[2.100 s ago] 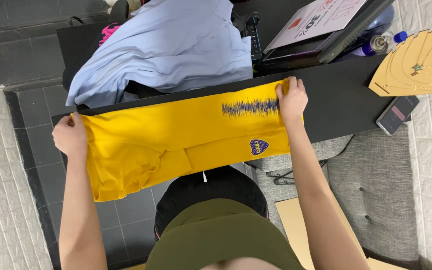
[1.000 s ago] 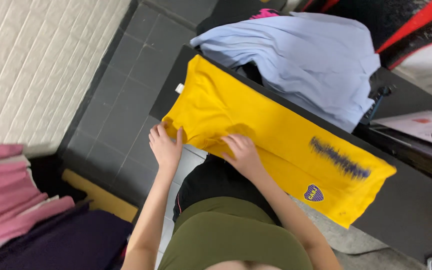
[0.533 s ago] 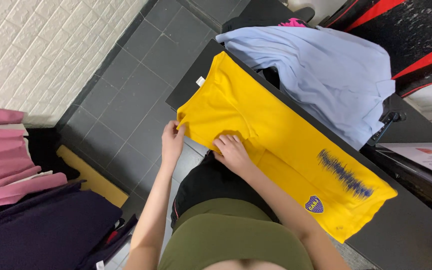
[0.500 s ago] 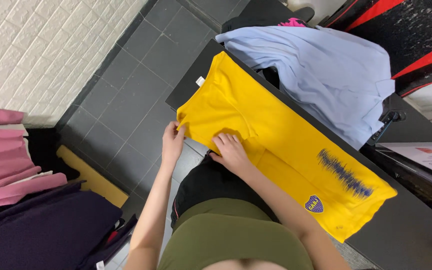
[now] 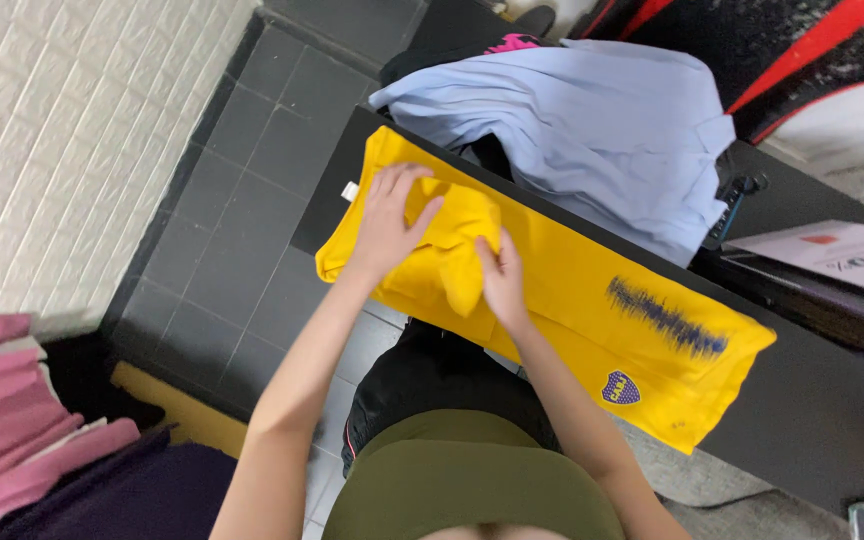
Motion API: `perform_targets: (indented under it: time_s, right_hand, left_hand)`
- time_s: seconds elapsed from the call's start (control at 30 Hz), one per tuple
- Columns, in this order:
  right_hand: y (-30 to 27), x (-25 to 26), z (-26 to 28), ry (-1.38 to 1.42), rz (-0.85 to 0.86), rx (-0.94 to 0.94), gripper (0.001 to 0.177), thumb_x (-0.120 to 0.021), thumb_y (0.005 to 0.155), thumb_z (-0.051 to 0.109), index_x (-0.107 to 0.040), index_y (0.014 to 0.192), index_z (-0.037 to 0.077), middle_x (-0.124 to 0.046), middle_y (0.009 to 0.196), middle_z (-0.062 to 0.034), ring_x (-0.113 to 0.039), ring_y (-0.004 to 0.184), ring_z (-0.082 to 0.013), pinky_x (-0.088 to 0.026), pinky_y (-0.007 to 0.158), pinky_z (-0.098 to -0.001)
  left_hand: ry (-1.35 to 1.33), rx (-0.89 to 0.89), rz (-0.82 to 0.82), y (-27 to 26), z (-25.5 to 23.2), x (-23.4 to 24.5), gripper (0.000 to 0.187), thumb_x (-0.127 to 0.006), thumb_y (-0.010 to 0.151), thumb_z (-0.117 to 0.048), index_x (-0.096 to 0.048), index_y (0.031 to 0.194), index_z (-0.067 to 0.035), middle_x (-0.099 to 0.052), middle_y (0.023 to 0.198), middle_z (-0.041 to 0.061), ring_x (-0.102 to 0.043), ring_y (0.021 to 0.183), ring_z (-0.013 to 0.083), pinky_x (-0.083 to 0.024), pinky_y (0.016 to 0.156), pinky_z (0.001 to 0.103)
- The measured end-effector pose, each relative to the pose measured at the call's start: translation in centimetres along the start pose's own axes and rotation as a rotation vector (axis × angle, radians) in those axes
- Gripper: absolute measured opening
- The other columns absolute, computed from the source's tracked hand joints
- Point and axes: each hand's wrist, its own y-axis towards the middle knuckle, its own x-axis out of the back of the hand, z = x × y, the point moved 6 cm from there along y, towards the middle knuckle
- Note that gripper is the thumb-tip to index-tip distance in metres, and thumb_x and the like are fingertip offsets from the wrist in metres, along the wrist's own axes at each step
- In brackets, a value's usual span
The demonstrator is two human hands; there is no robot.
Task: Removing shirts from hangers, folding them on a table, and placing them into a cardboard box.
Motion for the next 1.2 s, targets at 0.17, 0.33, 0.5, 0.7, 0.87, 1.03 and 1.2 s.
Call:
perform_targets:
  time_s: [0.17, 0.33, 0.5, 0.7, 0.87, 1.03, 1.2]
  right_hand:
    - [0.1, 5.3, -10.0, -0.041, -0.023, -0.200, 0.057, -0.070, 0.105, 0.022, -0.047, 0.156, 0.010, -0.065, 0.135, -0.0178, -0.066, 0.120, -0.0272, -0.056, 0.100, -0.0426]
    - [-1.4, 5.8, -6.9, 0.029, -0.032, -0.234, 0.075, -0.071, 0.100, 0.006, -0.032, 0.164, 0.007, -0.055, 0.146, -0.0237, -0.059, 0.131, -0.0366, -0.050, 0.110, -0.0473]
    - [-2.2, 8.0, -7.3, -0.029, -0.132, -0.282, 0.068, -0.065, 0.104, 0.010, -0.033, 0.163, 0.015, -0.058, 0.137, -0.0199, -0.069, 0.115, -0.0316, -0.062, 0.095, -0.0427]
    - [-4.2, 9.5, -7.5, -0.084, -0.183, -0.320, 0.071, -0.071, 0.100, 0.013, -0.032, 0.160, 0.007, -0.059, 0.131, -0.0182, -0.073, 0.101, -0.0260, -0.067, 0.081, -0.0366]
    - [-7.3, 18.2, 1.4, -0.277, -0.658, -0.125, 0.048, -0.070, 0.094, -0.004, -0.056, 0.138, 0.008, -0.060, 0.108, -0.0071, -0.061, 0.093, -0.0159, -0.053, 0.082, -0.0243]
    - [-15.0, 33.7, 0.6, -0.829, -1.039, -0.039, 0.035, -0.085, 0.090, 0.010, -0.062, 0.116, 0.014, -0.056, 0.106, -0.0037, -0.061, 0.097, -0.0230, -0.053, 0.085, -0.0363]
    - [-20.0, 41.0, -2.6, -1.202, -1.121, -0.533, 0.093, -0.097, 0.060, 0.065, -0.054, 0.125, 0.014, -0.052, 0.123, -0.0134, -0.062, 0.111, -0.0425, -0.058, 0.084, -0.0621]
  left_hand:
    - [0.628, -0.032, 0.226, 4.0, 8.9, -6.3, 0.037, -0.063, 0.105, -0.030, -0.060, 0.138, -0.016, -0.059, 0.140, 0.010, -0.035, 0.152, 0.0301, -0.009, 0.125, 0.063]
    - [0.763, -0.117, 0.211, 4.4, 14.8, -9.2, 0.017, -0.070, 0.100, -0.030, -0.068, 0.116, -0.024, -0.066, 0.114, -0.001, -0.056, 0.129, 0.0182, -0.007, 0.128, 0.058]
    - [0.673, -0.182, 0.186, 6.5, 12.0, -9.4, 0.017, -0.061, 0.108, -0.041, -0.067, 0.111, -0.026, -0.061, 0.106, -0.003, -0.062, 0.117, 0.0171, -0.013, 0.129, 0.053]
    - [0.734, -0.260, 0.193, 5.6, 10.1, -11.2, 0.031, -0.071, 0.102, -0.035, -0.062, 0.129, -0.023, -0.053, 0.122, 0.001, -0.051, 0.135, 0.0250, -0.010, 0.128, 0.059]
    - [0.431, -0.380, 0.360, 0.8, 1.3, -13.4, 0.061, -0.061, 0.101, -0.052, -0.048, 0.156, -0.026, -0.039, 0.164, 0.008, -0.025, 0.159, 0.0293, -0.009, 0.127, 0.058]
    - [0.526, -0.385, 0.647, -4.2, 0.6, -16.9, 0.081, -0.058, 0.093, -0.067, -0.036, 0.163, -0.031, -0.023, 0.175, 0.006, -0.009, 0.163, 0.0300, 0.000, 0.124, 0.068]
    - [0.589, -0.343, 0.746, -4.9, 1.1, -18.0, 0.087, -0.054, 0.093, -0.072, -0.032, 0.166, -0.030, -0.021, 0.176, 0.009, -0.007, 0.163, 0.0347, 0.001, 0.123, 0.070]
